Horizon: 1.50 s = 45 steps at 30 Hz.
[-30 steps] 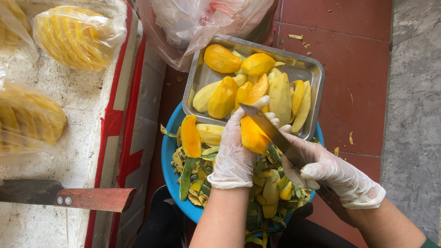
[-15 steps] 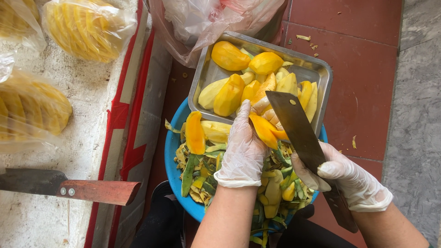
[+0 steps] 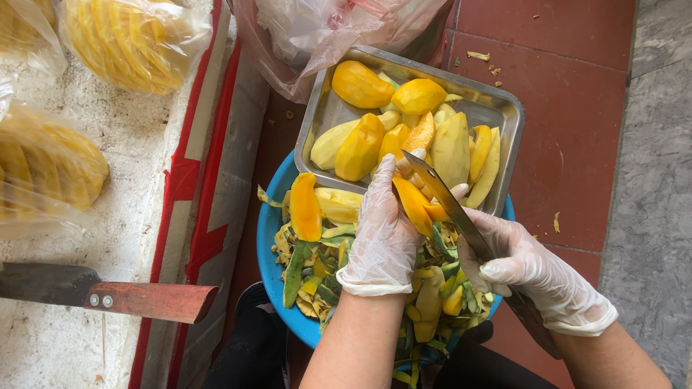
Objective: Peeling and slicing mangoes using a large knife and placing the slices into a metal tray
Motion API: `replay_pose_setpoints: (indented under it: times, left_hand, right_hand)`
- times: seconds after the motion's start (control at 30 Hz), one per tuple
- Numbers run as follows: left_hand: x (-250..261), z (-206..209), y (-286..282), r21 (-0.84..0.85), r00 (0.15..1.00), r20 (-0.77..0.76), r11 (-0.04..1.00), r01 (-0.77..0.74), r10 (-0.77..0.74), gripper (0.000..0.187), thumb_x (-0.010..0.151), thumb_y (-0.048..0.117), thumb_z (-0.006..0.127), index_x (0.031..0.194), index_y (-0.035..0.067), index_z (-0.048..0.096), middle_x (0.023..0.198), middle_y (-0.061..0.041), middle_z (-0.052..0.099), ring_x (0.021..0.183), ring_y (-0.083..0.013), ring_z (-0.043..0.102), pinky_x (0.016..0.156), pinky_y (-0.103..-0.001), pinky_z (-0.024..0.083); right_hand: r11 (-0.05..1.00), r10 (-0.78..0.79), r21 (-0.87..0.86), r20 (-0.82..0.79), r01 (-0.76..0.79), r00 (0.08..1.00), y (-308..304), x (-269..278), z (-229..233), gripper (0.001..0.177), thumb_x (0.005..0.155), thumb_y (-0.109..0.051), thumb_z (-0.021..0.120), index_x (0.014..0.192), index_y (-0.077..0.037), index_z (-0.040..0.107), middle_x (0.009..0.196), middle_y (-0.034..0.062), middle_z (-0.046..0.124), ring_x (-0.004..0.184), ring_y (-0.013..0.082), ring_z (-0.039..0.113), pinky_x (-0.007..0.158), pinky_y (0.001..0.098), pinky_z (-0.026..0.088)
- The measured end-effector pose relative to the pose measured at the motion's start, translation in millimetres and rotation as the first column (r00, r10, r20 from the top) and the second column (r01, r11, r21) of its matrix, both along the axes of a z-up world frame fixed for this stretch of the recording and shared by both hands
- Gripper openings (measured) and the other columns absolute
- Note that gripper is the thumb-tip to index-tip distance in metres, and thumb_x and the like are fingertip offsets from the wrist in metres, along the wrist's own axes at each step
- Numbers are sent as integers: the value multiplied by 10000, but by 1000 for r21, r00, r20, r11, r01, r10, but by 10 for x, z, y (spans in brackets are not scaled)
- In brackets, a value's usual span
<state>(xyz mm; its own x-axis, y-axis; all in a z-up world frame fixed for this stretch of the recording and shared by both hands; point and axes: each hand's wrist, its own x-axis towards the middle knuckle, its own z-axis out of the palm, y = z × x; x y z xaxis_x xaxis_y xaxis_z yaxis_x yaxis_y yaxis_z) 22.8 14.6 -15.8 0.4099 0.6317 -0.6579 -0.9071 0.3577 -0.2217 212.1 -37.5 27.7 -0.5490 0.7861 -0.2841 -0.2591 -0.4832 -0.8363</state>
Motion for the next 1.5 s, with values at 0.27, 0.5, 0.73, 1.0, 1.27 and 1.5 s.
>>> replay_pose_setpoints:
  times: [0.27, 0.5, 0.73, 1.0, 1.27, 1.5]
  left_hand:
    - [-42, 185, 65, -140, 999, -26, 990, 28, -32, 303, 883, 277, 821, 994, 7, 743, 790, -178, 678, 664, -306, 706, 814, -757, 575]
    - [-55, 256, 61, -137, 999, 11, 990, 35, -34, 226, 843, 166, 834, 948, 0, 723, 718, -131, 619, 569, -235, 651, 855, -764, 563]
    - [115, -173, 22, -34, 993, 115, 999, -26, 30, 322, 984, 267, 691, 1119, -25, 708, 724, -122, 539, 564, -231, 561, 921, -777, 540]
    - [139, -217, -57, 135, 983, 163, 986, -102, 80, 383, 1070, 345, 601, 1229, 15, 717, 808, -128, 606, 680, -228, 647, 985, -694, 563]
    - [149, -140, -99, 189, 966, 246, 973, -132, 83, 371, 1075, 344, 564, 1229, 41, 714, 915, -166, 629, 795, -298, 687, 1047, -671, 526]
    - [203, -255, -95, 232, 975, 223, 971, -53, 0, 411, 1085, 353, 515, 1248, 38, 723, 1118, -253, 713, 1070, -426, 737, 1080, -699, 485]
  right_hand:
    - [998, 15, -62, -39, -17, 999, -53, -65, 39, 1048, 697, -242, 914, 1574, 26, 407, 493, 255, 602, 232, 129, 501, 259, 197, 493]
    - [998, 18, -65, 20, -17, 1000, -41, -159, 117, 1080, 687, -287, 912, 1598, -20, 396, 500, 256, 603, 234, 132, 482, 243, 194, 477]
    - [999, 4, -34, -1, -4, 1000, -42, -218, 123, 1071, 705, -294, 921, 1605, -54, 393, 602, 311, 653, 277, 160, 548, 270, 220, 529]
    - [993, 31, -119, 127, -16, 991, -14, -257, 254, 1177, 630, -232, 923, 1631, -94, 320, 1514, 248, 499, 529, 117, 503, 338, 199, 355]
    - [984, -166, -5, 357, 180, 919, -78, -467, 352, 1229, 508, -98, 999, 1616, -159, 472, 1123, 175, 745, 1006, 244, 744, 959, 399, 584]
    - [989, -115, -29, 437, 142, 892, -11, -410, 415, 1279, 480, -80, 1024, 1623, -170, 457, 1091, 210, 777, 989, 255, 755, 914, 415, 626]
